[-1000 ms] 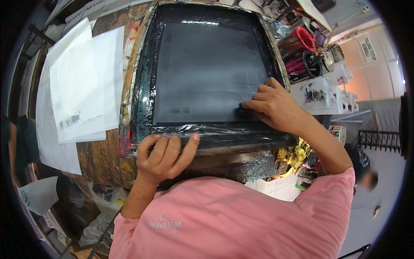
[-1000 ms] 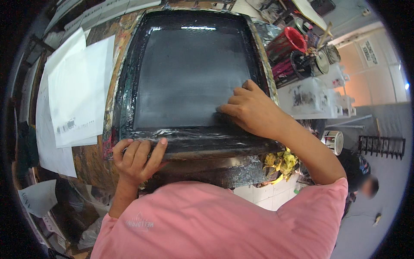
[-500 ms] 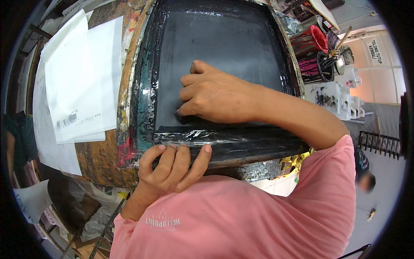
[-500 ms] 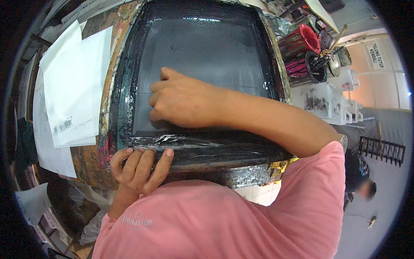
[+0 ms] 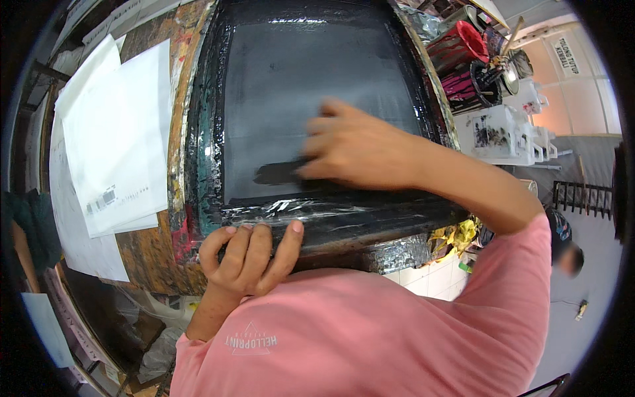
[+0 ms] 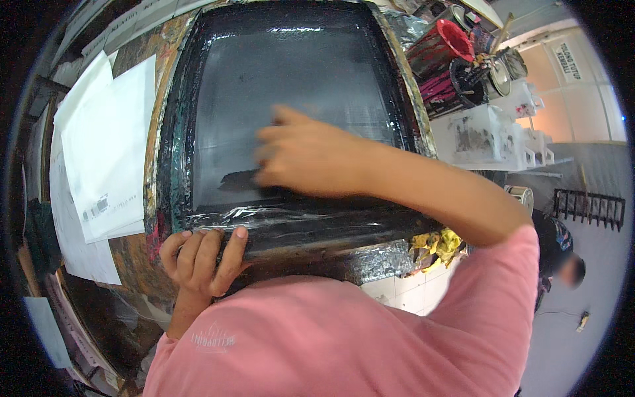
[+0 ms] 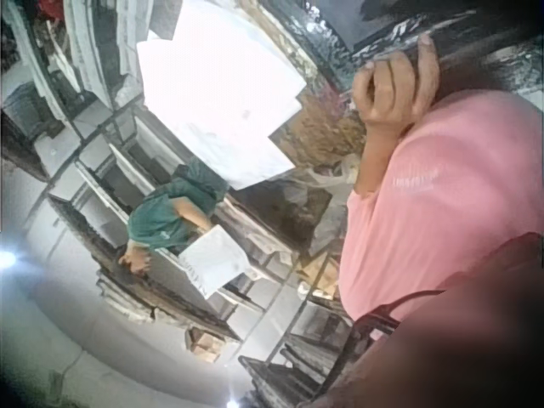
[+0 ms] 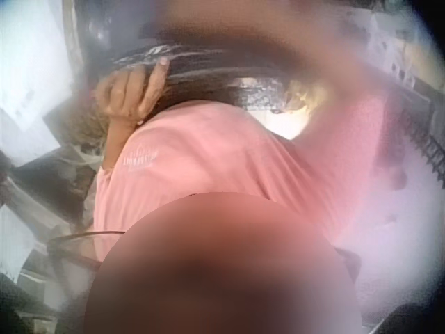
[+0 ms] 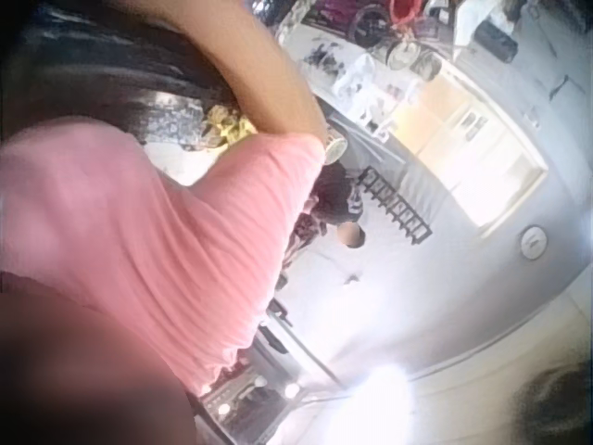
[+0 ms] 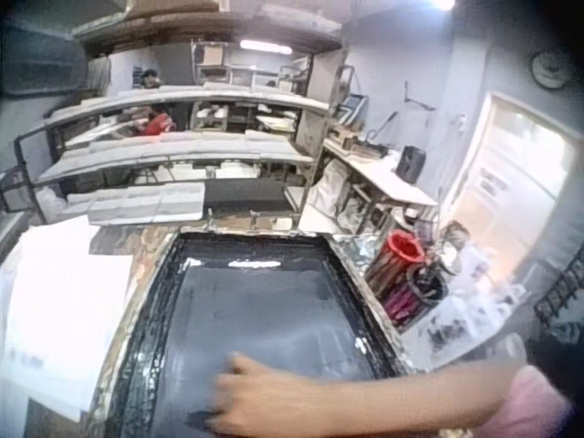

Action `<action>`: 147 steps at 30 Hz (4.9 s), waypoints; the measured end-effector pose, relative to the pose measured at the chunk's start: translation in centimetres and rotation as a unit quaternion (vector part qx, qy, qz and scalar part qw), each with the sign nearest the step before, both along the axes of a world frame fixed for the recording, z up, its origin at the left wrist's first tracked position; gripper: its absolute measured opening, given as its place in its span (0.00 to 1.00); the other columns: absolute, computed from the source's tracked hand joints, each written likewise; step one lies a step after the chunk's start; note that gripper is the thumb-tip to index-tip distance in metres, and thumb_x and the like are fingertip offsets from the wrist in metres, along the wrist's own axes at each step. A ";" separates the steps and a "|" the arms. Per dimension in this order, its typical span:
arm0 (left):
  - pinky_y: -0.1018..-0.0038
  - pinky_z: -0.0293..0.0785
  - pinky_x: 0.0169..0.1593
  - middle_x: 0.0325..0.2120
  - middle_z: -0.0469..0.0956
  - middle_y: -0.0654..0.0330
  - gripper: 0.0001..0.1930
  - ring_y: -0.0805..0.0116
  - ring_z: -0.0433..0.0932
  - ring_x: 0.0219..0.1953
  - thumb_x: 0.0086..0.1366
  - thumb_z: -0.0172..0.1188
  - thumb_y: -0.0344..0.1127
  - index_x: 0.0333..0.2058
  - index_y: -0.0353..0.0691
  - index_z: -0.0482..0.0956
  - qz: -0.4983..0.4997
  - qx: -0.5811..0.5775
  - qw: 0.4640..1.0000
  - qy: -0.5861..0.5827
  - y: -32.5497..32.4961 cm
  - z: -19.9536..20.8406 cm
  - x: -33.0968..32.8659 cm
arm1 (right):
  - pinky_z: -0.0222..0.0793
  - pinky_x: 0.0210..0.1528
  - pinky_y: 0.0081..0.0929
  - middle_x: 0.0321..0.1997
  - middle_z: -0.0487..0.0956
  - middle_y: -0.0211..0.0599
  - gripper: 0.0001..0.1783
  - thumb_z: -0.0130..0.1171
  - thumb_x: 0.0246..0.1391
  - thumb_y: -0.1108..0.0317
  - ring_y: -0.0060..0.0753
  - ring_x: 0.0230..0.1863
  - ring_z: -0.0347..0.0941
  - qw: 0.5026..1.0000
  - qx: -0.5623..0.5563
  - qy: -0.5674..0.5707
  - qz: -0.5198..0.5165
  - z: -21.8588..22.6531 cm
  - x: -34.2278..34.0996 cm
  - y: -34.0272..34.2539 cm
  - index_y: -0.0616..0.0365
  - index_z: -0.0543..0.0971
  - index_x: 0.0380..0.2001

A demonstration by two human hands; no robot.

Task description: The person repeatedly places white paper sheets under a screen printing frame, pulls a squeegee across the screen to transfer ink, then lifts the frame and removes the printed sheet. The printed sheets are stacked to the side while the process continues.

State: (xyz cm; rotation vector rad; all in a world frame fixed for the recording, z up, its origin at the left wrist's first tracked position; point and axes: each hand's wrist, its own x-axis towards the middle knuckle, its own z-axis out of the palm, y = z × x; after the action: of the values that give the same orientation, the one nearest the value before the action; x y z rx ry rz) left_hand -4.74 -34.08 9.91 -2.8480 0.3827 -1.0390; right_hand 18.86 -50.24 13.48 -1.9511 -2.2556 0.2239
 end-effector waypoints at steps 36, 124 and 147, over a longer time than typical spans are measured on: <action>0.59 0.71 0.48 0.32 0.76 0.67 0.26 0.66 0.72 0.37 0.72 0.52 0.67 0.51 0.55 0.85 0.032 -0.001 0.999 0.013 -0.7 2.5 0.6 | 0.78 0.61 0.39 0.61 0.79 0.35 0.21 0.56 0.70 0.60 0.39 0.60 0.77 0.200 0.296 0.884 -0.303 -16.0 -13.1 -14.0 0.51 0.73 0.63; 0.60 0.71 0.47 0.33 0.78 0.59 0.45 0.58 0.76 0.37 0.36 0.81 0.58 0.55 0.44 0.85 -0.025 -0.033 0.998 -0.037 -0.6 9.8 4.2 | 0.81 0.57 0.36 0.58 0.80 0.41 0.19 0.51 0.70 0.74 0.37 0.54 0.81 0.229 0.461 0.764 -0.388 -6.7 -19.3 -22.5 0.61 0.71 0.62; 0.61 0.72 0.43 0.29 0.74 0.67 0.27 0.66 0.72 0.32 0.66 0.59 0.69 0.48 0.55 0.87 0.023 -0.006 1.000 -0.003 -0.4 5.3 1.6 | 0.63 0.73 0.45 0.69 0.72 0.40 0.32 0.65 0.65 0.55 0.40 0.69 0.68 0.431 0.298 0.758 -0.388 -13.5 -13.8 -10.4 0.49 0.68 0.68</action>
State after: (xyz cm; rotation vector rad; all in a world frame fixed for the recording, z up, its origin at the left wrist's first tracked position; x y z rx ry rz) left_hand -3.17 -34.45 15.22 -2.8505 0.3099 -1.0439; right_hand 5.05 -60.68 0.00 -1.0467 -0.0781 0.5778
